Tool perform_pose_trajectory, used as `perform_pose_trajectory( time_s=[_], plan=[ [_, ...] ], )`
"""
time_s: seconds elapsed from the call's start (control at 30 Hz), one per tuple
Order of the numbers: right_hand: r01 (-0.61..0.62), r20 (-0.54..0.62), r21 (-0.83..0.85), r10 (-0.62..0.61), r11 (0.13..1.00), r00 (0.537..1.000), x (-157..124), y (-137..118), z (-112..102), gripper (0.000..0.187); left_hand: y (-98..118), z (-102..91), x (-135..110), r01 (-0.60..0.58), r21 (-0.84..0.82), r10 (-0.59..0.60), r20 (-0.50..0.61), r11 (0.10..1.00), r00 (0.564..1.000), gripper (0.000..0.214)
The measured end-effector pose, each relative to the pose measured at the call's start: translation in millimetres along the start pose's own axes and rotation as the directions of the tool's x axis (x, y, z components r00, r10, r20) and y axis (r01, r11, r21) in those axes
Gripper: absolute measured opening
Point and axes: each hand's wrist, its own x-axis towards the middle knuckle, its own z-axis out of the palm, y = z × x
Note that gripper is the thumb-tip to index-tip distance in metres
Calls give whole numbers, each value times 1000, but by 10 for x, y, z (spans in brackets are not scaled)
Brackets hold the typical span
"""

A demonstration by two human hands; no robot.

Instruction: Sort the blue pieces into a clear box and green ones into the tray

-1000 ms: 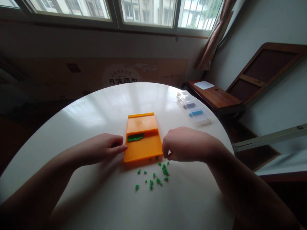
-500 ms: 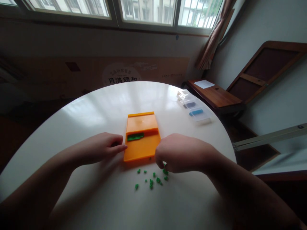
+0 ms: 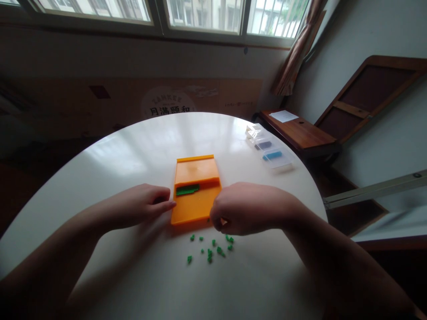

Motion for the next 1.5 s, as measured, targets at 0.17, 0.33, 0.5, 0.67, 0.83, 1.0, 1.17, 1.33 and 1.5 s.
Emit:
perform_pose_trajectory(
  time_s=[0.17,0.33,0.5,0.67,0.83,1.0,1.17,1.33,1.5],
  plan=[
    [46,-232,86,-25,995,972,152,195,-37,15,11,-10,-9,-4,0,4,3,1000,1000,47],
    [-89,-373,37,97,995,923,344,280,124,15,10,-9,-8,-12,18,13,-3,1000,1000,48],
    [-166,-407,-70,124,984,905,425,264,250,12,8,-2,-10,-20,28,21,-19,999,1000,48],
    [-163,-394,-79,119,984,911,449,277,277,12,6,-3,-12,-16,16,16,-10,1000,1000,49],
    [-137,-357,-33,117,990,927,417,293,241,13,-14,7,-4,-27,22,27,-10,999,1000,48],
    [-151,-351,11,146,988,925,347,294,155,20,-8,1,-11,-41,21,42,-14,999,999,49],
    [-186,-367,-1,173,983,914,332,284,134,24,0,1,-14,-36,6,36,-16,999,999,49],
    [-154,-348,-29,135,988,928,377,272,202,15,1,3,-18,-43,2,43,-15,999,999,48],
    [-147,-357,-56,118,988,927,411,256,241,12,1,-3,-29,-43,28,44,-16,999,999,48]
  ],
)
